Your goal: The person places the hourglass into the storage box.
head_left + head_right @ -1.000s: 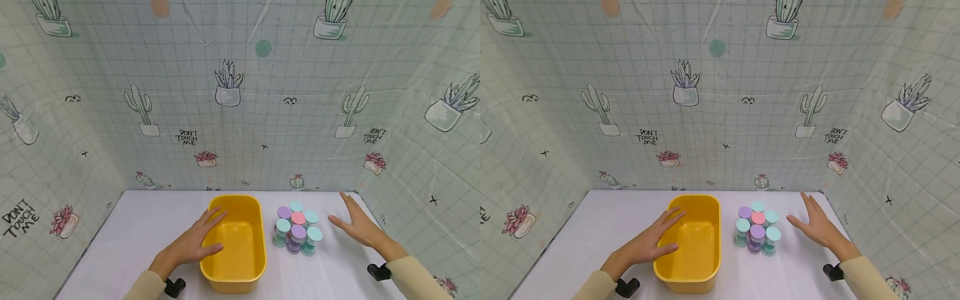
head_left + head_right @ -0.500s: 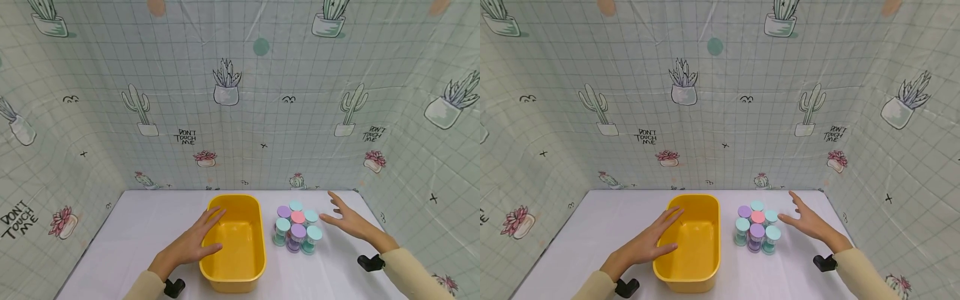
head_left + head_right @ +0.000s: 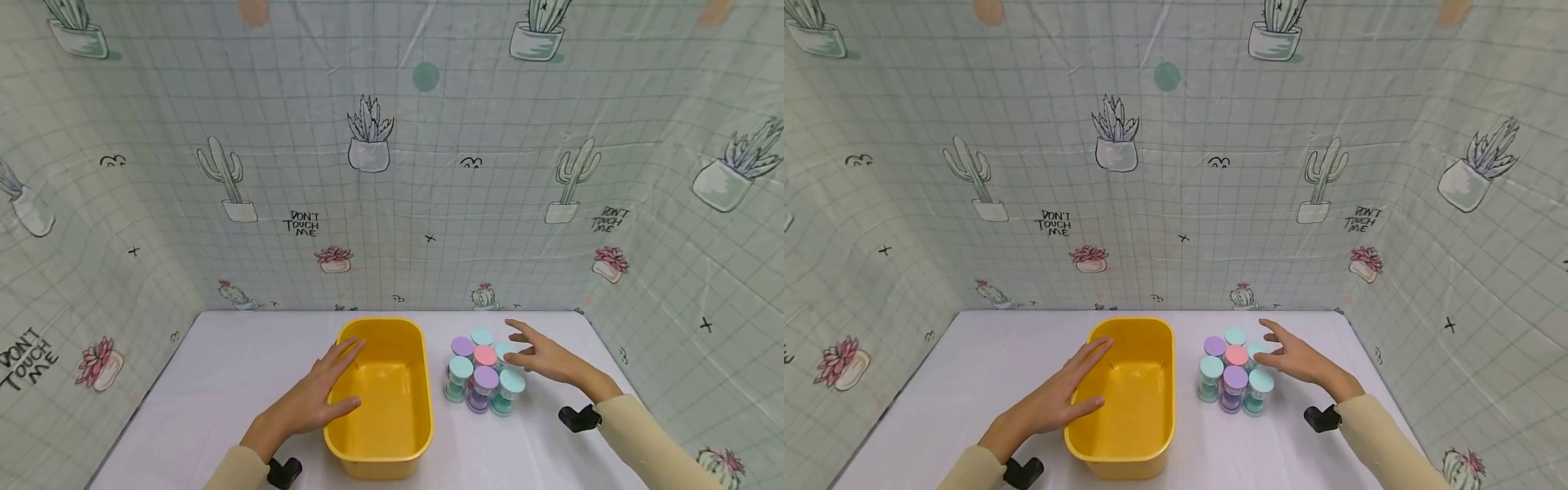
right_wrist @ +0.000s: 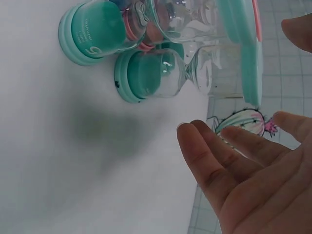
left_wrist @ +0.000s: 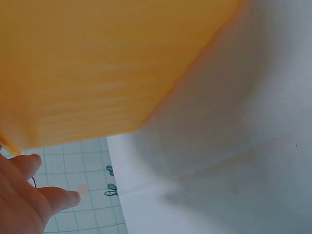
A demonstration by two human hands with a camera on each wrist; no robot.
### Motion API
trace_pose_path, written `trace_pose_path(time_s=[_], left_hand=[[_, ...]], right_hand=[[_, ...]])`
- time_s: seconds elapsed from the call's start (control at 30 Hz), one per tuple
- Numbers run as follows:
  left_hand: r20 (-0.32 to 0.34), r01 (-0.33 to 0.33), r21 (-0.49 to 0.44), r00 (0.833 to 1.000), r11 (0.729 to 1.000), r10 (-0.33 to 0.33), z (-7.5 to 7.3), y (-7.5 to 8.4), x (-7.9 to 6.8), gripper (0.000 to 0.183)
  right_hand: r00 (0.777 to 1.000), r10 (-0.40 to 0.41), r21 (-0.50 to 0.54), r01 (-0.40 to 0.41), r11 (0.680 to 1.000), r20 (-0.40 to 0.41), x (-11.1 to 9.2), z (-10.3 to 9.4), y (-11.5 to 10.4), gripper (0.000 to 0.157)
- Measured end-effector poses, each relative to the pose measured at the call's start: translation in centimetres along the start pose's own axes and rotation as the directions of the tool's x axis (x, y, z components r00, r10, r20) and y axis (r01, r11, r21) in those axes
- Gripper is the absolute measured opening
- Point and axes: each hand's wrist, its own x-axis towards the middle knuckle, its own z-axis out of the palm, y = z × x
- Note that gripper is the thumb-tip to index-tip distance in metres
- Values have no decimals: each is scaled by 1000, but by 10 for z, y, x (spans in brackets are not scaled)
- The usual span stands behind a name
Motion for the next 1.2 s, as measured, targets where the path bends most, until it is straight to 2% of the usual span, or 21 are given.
trace_pose_path(time_s=[0.13,0.4,0.6,0.8,1.03,1.2], left_hand=[[5,9,2,1000,1000,-9,-1,1,0,84],[-6,5,63,1000,998,-4,-5,3,0,83],[7,24,95,1000,995,-25,-4,4,0,81],[-21,26,110,999,994,-24,-2,4,-1,77],[-59,26,118,998,993,-19,0,3,0,79],[-68,48,110,997,993,-41,1,4,0,82]], right_hand=[[1000,-12,16,11,1000,28,5,5,0,84],[999,-8,-23,9,1000,44,12,10,-2,73],[999,5,-70,-1,998,52,13,11,-4,62],[999,11,-70,-7,997,51,16,10,-4,52],[999,15,-50,-12,999,47,16,8,-3,49],[999,30,-28,-29,999,38,17,7,-4,49]])
